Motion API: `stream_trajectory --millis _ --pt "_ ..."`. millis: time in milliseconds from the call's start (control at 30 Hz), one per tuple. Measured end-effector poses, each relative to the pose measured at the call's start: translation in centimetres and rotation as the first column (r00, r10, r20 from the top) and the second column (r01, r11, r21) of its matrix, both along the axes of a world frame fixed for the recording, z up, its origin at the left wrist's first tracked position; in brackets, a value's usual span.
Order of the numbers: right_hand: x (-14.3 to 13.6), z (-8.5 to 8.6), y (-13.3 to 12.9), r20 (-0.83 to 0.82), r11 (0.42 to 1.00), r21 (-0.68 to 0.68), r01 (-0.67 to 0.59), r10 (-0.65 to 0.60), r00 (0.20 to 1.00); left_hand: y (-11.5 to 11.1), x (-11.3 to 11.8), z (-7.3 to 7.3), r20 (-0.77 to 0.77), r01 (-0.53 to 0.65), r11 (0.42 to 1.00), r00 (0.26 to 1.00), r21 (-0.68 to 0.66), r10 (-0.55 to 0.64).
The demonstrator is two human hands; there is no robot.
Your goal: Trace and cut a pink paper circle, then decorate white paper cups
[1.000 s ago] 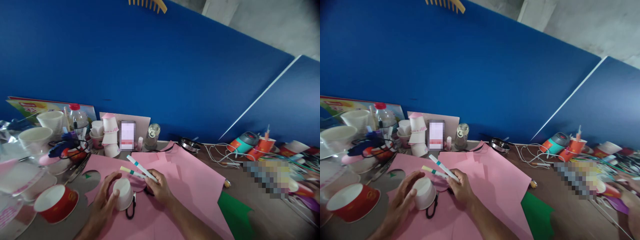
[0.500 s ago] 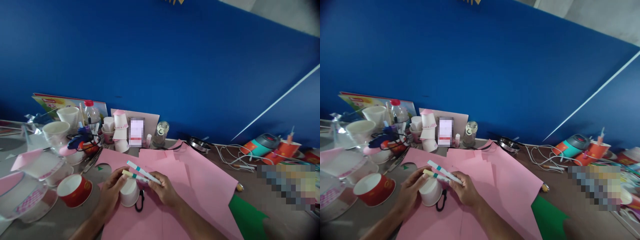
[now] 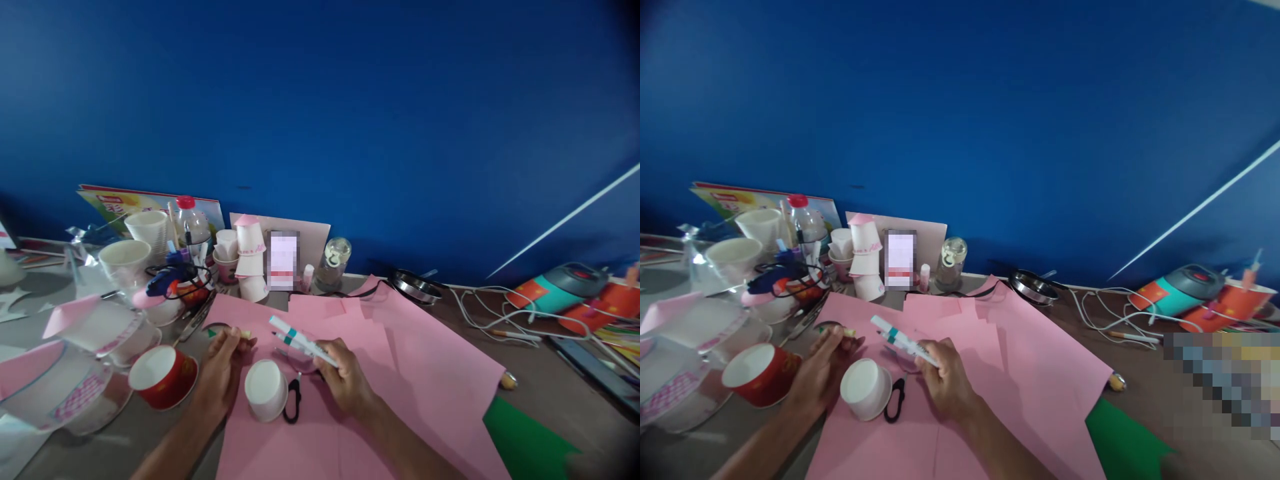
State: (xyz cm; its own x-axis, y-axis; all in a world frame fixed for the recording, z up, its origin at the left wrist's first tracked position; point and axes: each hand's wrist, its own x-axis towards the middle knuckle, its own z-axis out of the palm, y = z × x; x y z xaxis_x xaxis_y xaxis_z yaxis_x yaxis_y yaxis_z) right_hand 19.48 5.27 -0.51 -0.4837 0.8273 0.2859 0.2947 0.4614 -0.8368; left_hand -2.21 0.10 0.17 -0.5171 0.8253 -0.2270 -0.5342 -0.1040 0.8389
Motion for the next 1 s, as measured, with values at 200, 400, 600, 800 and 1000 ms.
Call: stream_trajectory --millis 200,400,600,800,1000 --pt "0.0 -1.0 1.0 -0.275 0.927 -0.375 0.013 -0.124 0.953 -0.3 0.6 -0.3 -0.106 0.076 0.996 0.991 -0.043 -0.081" --pt "-0.5 -0.9 0.8 -0.455 0.886 -0.446 -0.128 -0.102 0.885 -1.0 0.9 -0.4 -0.278 0.065 0.991 0.956 -0.118 -0.096" --pt "-0.6 -0.7 0.8 -0.508 0.864 -0.473 -0.174 -0.106 0.855 -1.1 0.5 -0.7 -0.403 0.129 0.985 0.900 -0.118 -0.166" --pt "-0.8 -0.2 0.4 -0.494 0.864 -0.469 -0.181 -0.087 0.865 -1.1 0.6 0.0 -0.358 0.255 0.954 0.885 -0.160 -0.297" --pt "-0.9 0.0 0.0 -0.476 0.851 -0.488 -0.193 -0.074 0.876 -1.0 0.8 0.2 -0.290 0.269 0.951 0.908 -0.151 -0.303"
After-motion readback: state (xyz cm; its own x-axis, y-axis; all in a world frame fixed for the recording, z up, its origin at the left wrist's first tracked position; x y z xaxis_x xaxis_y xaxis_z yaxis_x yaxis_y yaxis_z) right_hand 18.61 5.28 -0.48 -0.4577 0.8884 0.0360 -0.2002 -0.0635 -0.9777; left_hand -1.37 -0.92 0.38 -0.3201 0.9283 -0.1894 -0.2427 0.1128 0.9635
